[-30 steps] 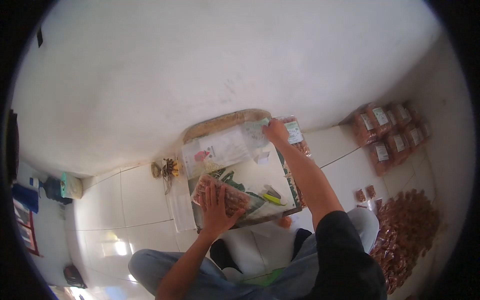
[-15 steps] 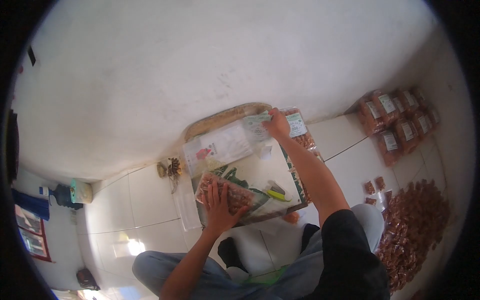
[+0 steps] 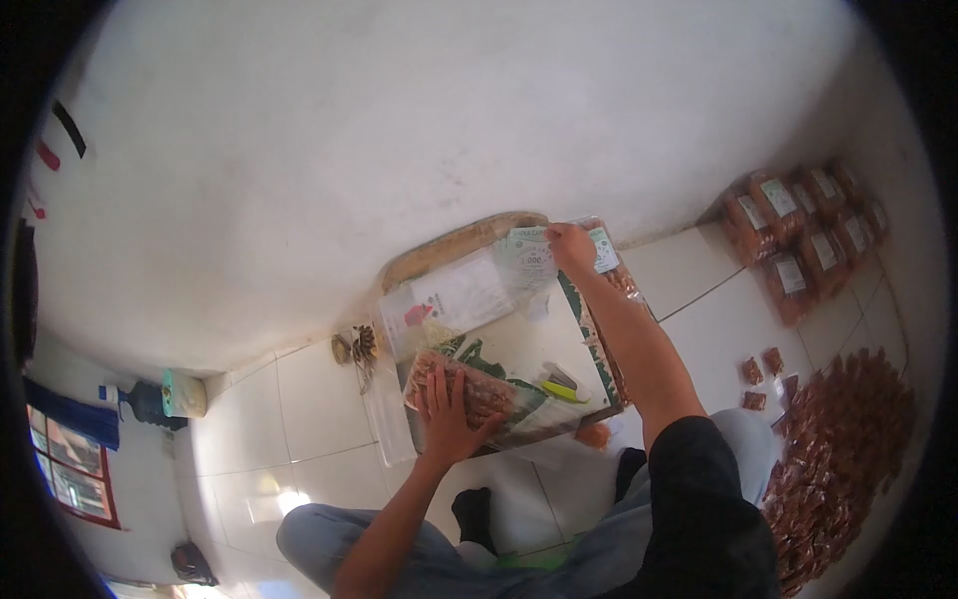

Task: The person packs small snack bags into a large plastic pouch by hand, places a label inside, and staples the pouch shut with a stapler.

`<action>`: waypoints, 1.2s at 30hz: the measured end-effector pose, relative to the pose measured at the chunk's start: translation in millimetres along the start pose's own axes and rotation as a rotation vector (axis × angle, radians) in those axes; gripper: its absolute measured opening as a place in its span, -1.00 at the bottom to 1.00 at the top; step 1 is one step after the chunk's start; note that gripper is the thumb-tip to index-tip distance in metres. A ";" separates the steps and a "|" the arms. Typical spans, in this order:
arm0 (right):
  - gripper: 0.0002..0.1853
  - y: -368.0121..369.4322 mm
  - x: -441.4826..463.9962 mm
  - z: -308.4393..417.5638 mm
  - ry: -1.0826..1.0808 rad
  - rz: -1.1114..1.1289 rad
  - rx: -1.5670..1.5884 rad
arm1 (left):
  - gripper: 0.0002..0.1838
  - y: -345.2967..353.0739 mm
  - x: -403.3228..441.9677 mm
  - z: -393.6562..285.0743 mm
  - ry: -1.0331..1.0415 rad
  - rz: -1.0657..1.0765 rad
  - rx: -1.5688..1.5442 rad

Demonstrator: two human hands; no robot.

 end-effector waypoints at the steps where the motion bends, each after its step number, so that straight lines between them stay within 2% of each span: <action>1: -0.73 2.5 -0.1 -4.6 0.002 -0.003 0.001 | 0.13 0.2 0.1 -0.1 -0.004 0.007 -0.002; 3: -0.73 0.5 -1.2 -5.6 -0.178 -0.140 0.014 | 0.13 -0.1 0.8 -0.9 -0.003 0.016 -0.003; 4: -0.73 -3.9 -1.1 -4.1 -0.176 -0.143 0.013 | 0.14 -1.0 1.2 -1.1 -0.010 0.045 0.007; 6: -0.76 -8.5 0.5 -4.2 0.012 0.014 0.250 | 0.15 -0.4 0.6 -0.7 -0.016 0.075 0.018; 18: -0.72 -27.3 1.1 2.4 0.121 0.081 0.081 | 0.15 -0.3 1.3 -0.5 -0.009 0.068 0.036; 22: -0.69 -22.9 2.9 -5.9 0.123 0.067 0.060 | 0.15 -1.6 1.7 -1.2 -0.022 0.094 0.031; 25: -0.63 -17.9 5.1 -13.5 0.090 -0.027 0.026 | 0.15 -2.3 1.8 -1.3 -0.022 0.100 0.032; 30: -0.59 -21.1 0.8 -17.1 -0.023 0.120 0.162 | 0.15 -3.4 1.8 -2.2 -0.028 0.111 0.021; 36: -0.62 -13.4 3.1 -25.2 -0.029 0.145 0.179 | 0.15 -2.7 1.5 -1.3 -0.020 0.102 0.026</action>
Point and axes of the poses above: each hand's wrist, its own x-axis towards the middle knuckle, its own y-axis out of the palm, z = x × y, the point moved 1 cm from there along x, towards the middle knuckle, and after that the axes turned 14 degrees about -y, right-handed, at the moved point
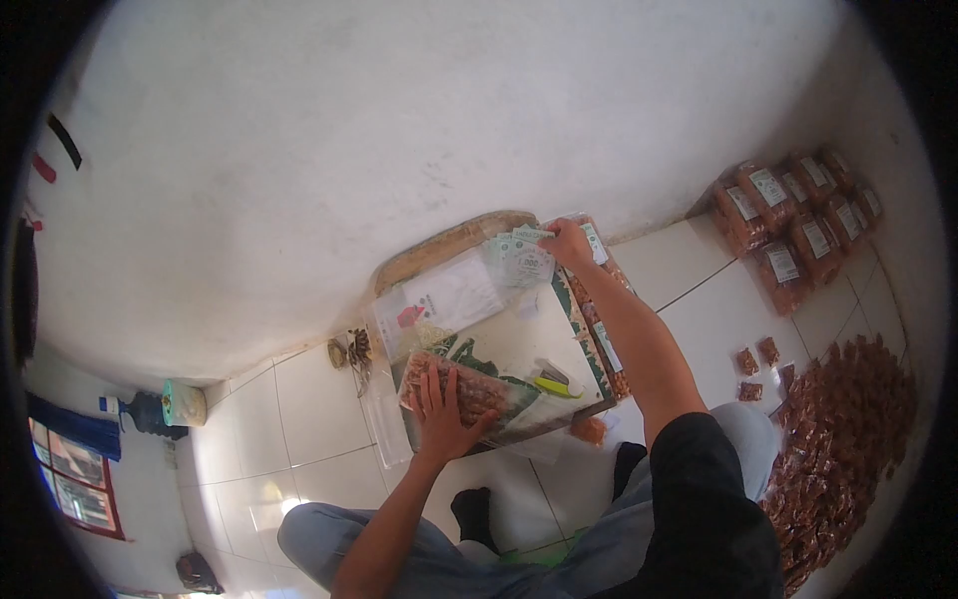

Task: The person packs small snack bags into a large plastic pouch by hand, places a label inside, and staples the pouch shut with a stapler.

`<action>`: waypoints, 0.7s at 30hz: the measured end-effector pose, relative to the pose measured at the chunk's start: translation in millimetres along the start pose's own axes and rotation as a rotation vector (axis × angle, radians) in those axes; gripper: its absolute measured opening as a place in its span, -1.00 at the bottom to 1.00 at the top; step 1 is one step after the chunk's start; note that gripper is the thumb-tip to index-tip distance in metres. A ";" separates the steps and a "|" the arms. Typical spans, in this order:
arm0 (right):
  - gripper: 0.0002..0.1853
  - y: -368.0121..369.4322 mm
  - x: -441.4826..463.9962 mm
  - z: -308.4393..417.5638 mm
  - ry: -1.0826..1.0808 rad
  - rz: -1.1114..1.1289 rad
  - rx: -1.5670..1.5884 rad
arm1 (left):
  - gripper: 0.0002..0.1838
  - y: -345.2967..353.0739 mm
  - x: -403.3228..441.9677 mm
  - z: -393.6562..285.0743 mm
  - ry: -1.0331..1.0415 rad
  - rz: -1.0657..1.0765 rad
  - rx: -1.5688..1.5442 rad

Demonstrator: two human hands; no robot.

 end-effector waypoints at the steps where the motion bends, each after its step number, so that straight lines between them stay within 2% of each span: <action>1: -0.62 -0.4 0.2 1.4 0.000 0.001 0.000 | 0.15 0.2 0.0 -0.2 -0.001 -0.004 0.005; 4: -0.66 0.0 3.3 -2.5 0.042 -0.017 -0.060 | 0.15 1.7 -0.2 0.8 0.003 -0.021 0.007; 6: -0.70 -3.4 7.0 -5.7 0.035 0.052 -0.101 | 0.15 4.4 0.2 2.4 0.007 -0.031 0.003; 7: -0.70 -6.2 6.8 -6.0 0.036 0.054 -0.102 | 0.13 6.0 0.7 3.0 0.030 -0.094 -0.012; 9: -0.75 -14.2 4.0 -5.4 0.190 0.054 0.134 | 0.11 10.6 1.2 5.7 0.050 -0.157 -0.031; 11: -0.76 -27.0 1.3 0.1 0.190 0.013 0.183 | 0.08 14.5 3.2 10.3 0.113 -0.250 -0.018; 13: -0.74 -42.0 -7.8 8.9 0.197 -0.021 0.225 | 0.06 15.1 2.7 10.9 0.108 -0.266 -0.038; 15: -0.58 -61.2 -15.8 23.8 0.213 -0.098 0.357 | 0.03 14.3 10.0 10.4 0.097 -0.285 -0.065; 17: -0.54 -81.2 -33.3 44.1 0.227 -0.080 0.414 | -0.05 13.6 16.0 11.6 0.008 -0.170 -0.190; 18: -0.51 -92.5 -47.8 62.3 0.224 -0.055 0.416 | -0.05 9.7 13.1 10.0 -0.010 -0.148 -0.198; 19: -0.47 -98.4 -61.1 74.3 0.213 -0.034 0.421 | -0.15 2.6 14.6 6.9 -0.007 -0.196 -0.183; 20: -0.53 -101.4 -74.0 77.6 0.185 -0.036 0.416 | -0.24 -3.1 15.1 2.2 0.000 -0.250 -0.170; 21: -0.53 -104.2 -91.1 79.5 0.195 -0.025 0.405 | -0.24 -6.4 8.0 -2.5 -0.010 -0.237 -0.180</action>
Point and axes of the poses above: each hand's wrist, its own x-axis towards the middle knuckle, its own y-axis out of the palm, z = x × y, the point moved 1 cm from there along x, towards the middle knuckle, and after that the axes turned 14 degrees about -y, right-handed, at the moved point
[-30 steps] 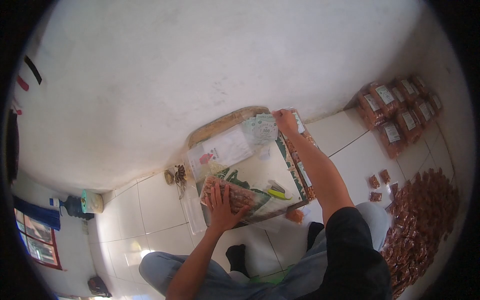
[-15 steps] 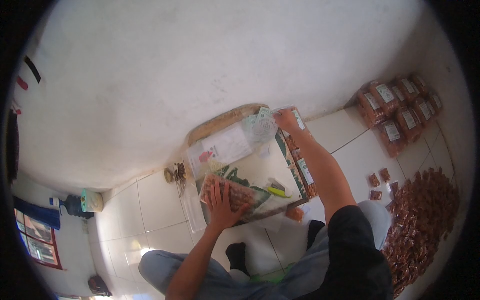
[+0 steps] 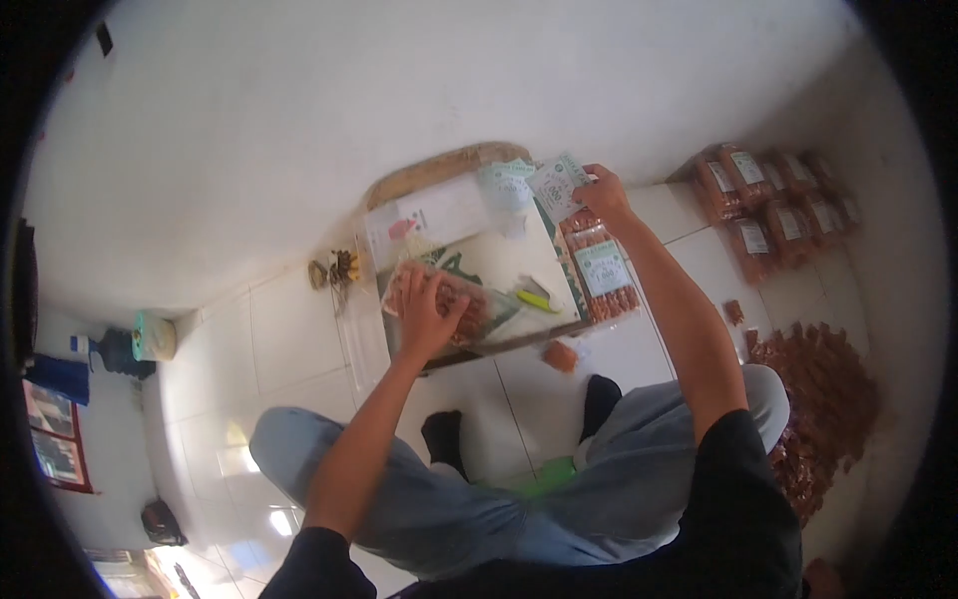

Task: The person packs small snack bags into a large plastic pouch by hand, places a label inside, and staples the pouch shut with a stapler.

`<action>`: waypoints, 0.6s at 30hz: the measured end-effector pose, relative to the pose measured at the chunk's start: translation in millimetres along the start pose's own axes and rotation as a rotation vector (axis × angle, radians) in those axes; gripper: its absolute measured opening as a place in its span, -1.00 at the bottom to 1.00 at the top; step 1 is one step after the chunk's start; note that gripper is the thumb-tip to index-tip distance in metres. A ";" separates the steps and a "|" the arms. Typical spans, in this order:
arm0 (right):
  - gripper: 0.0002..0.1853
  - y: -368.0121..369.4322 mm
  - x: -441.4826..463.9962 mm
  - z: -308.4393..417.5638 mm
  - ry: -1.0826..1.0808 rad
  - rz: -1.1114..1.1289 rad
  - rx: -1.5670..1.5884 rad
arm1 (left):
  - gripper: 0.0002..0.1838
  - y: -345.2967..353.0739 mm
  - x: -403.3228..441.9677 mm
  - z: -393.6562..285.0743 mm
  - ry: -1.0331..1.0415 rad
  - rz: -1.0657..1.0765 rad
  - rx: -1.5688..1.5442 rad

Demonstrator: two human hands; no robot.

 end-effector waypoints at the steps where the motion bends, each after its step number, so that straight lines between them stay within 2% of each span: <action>1: -0.58 -4.1 -12.9 3.5 0.038 0.036 -0.075 | -0.33 -4.0 -2.2 -10.2 -0.021 0.003 -0.138; 2: -0.62 -7.5 -24.3 7.1 0.071 0.070 -0.149 | -0.43 -7.7 -3.0 -22.0 -0.039 0.000 -0.277; 3: -0.70 -6.3 -47.4 17.3 0.045 0.069 -0.183 | -0.58 -8.3 -10.8 -37.8 -0.016 -0.153 -0.313; 4: -0.70 -9.9 -64.1 11.5 0.044 0.075 -0.195 | -0.58 -7.5 -22.4 -52.4 -0.025 -0.154 -0.324; 6: -0.67 -19.3 -93.2 -3.4 0.063 0.004 -0.068 | -0.65 -5.8 -45.0 -79.8 -0.165 -0.086 -0.518; 8: -0.65 -28.6 -130.9 -7.2 0.114 -0.040 -0.085 | -0.69 -7.5 -80.3 -107.5 -0.382 0.073 -0.579; 10: -0.63 -33.0 -170.0 -16.5 0.166 -0.091 -0.098 | -0.68 -4.3 -116.5 -123.1 -0.452 0.162 -0.571; 11: -0.61 -34.1 -191.4 -22.4 0.220 -0.109 0.029 | -0.67 -2.3 -131.5 -127.9 -0.510 0.248 -0.561; 12: -0.57 -35.5 -208.9 -26.9 0.270 -0.127 0.157 | -0.67 3.4 -141.3 -129.7 -0.519 0.251 -0.563; 15: -0.57 -30.3 -250.9 -38.2 0.502 -0.099 0.282 | -0.62 25.3 -155.7 -122.5 -0.264 0.035 -0.439; 18: -0.60 -4.5 -272.8 -38.2 0.543 -0.048 0.299 | -0.70 22.9 -149.6 -122.7 -0.174 -0.045 -0.354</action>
Point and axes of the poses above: each hand's wrist, its own x-axis towards the middle knuckle, its own y-axis out of the palm, z = x × y, the point moved 1 cm from there along x, towards the middle knuckle, and after that the axes turned 14 degrees about -y, right-handed, at the moved point
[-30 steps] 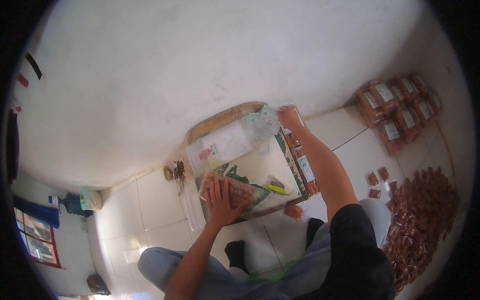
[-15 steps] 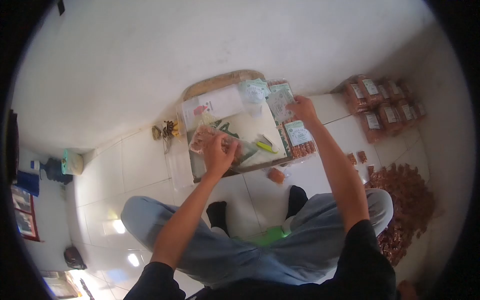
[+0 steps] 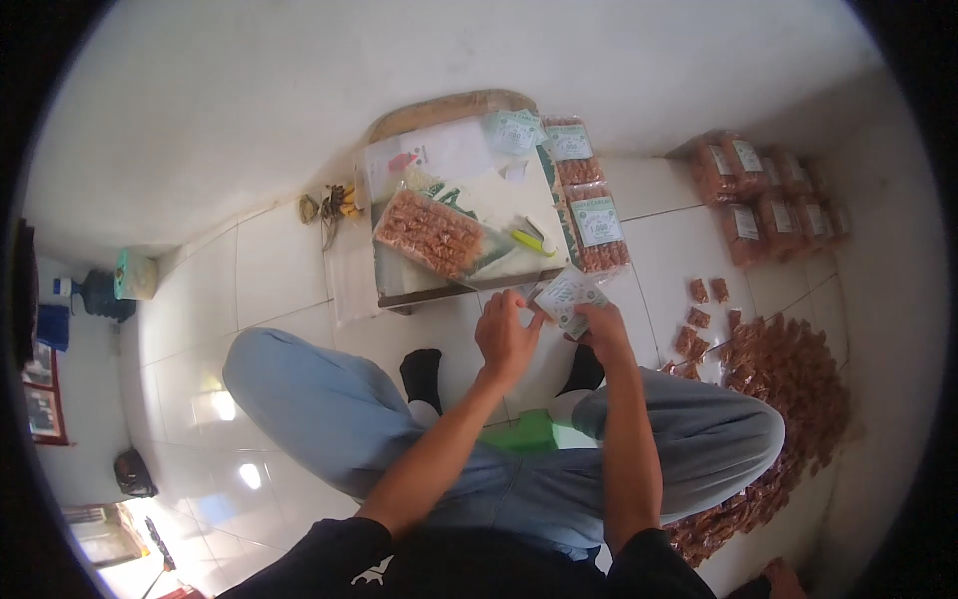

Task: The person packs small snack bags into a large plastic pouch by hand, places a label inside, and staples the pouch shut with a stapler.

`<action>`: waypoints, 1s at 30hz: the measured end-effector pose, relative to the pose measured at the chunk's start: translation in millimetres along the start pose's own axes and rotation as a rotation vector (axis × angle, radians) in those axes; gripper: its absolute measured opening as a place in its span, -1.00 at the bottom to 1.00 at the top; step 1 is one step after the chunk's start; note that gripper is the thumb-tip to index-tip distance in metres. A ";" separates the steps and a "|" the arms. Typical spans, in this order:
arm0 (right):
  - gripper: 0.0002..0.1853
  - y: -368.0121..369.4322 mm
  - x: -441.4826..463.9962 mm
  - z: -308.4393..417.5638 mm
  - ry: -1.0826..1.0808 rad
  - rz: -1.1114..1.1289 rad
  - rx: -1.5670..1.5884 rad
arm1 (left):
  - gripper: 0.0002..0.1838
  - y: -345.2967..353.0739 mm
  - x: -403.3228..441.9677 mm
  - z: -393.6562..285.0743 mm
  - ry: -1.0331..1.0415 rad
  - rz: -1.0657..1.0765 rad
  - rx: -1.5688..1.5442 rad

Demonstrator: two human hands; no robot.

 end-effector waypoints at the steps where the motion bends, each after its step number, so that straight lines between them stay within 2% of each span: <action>1: -0.60 4.5 0.2 -7.4 0.011 0.003 0.004 | -0.73 2.7 2.7 1.5 0.009 0.005 0.037; 7: -0.65 13.2 12.9 -20.1 0.059 0.070 -0.032 | -0.73 1.0 5.8 4.2 0.020 -0.014 0.072; 10: -0.70 -6.6 34.1 -37.7 0.126 0.076 0.036 | -0.70 0.8 4.0 8.2 0.002 -0.014 0.091; 11: -0.72 -23.8 57.0 -65.2 0.003 0.216 -0.091 | -0.70 1.2 3.2 9.6 0.000 -0.012 0.099; 13: -0.74 -12.0 54.6 -51.8 -0.119 0.353 -0.211 | -0.70 1.7 2.2 11.9 -0.008 -0.046 0.079; 15: -0.76 9.7 40.5 -18.7 0.180 0.233 -0.004 | -0.71 1.6 2.3 13.3 -0.030 -0.024 0.072; 17: -0.77 15.9 41.3 -12.2 0.164 0.212 -0.041 | -0.71 2.6 3.6 14.8 -0.055 -0.009 0.065; 19: -0.79 21.5 44.3 -10.9 0.149 0.192 -0.077 | -0.71 4.0 5.1 16.6 -0.013 -0.096 0.042; 21: -0.80 25.3 47.8 -8.9 0.007 0.190 -0.032 | -0.72 6.2 6.0 16.3 0.001 -0.126 0.035; 24: -0.79 25.1 54.6 -13.7 -0.075 0.219 -0.038 | -0.76 9.0 6.6 13.2 0.003 -0.166 0.033; 28: -0.79 39.8 57.6 -31.5 -0.074 0.218 -0.009 | -0.81 9.5 3.7 14.6 -0.019 -0.152 0.014; 30: -0.80 56.2 58.5 -40.3 -0.083 0.246 0.231 | -0.82 9.5 1.3 16.6 -0.010 -0.161 0.008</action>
Point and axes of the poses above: each hand's wrist, its own x-axis towards the middle knuckle, its own y-axis out of the palm, z = x × y, the point moved 1 cm from there along x, towards the middle knuckle, and after that the axes turned 14 degrees about -y, right-handed, at the moved point
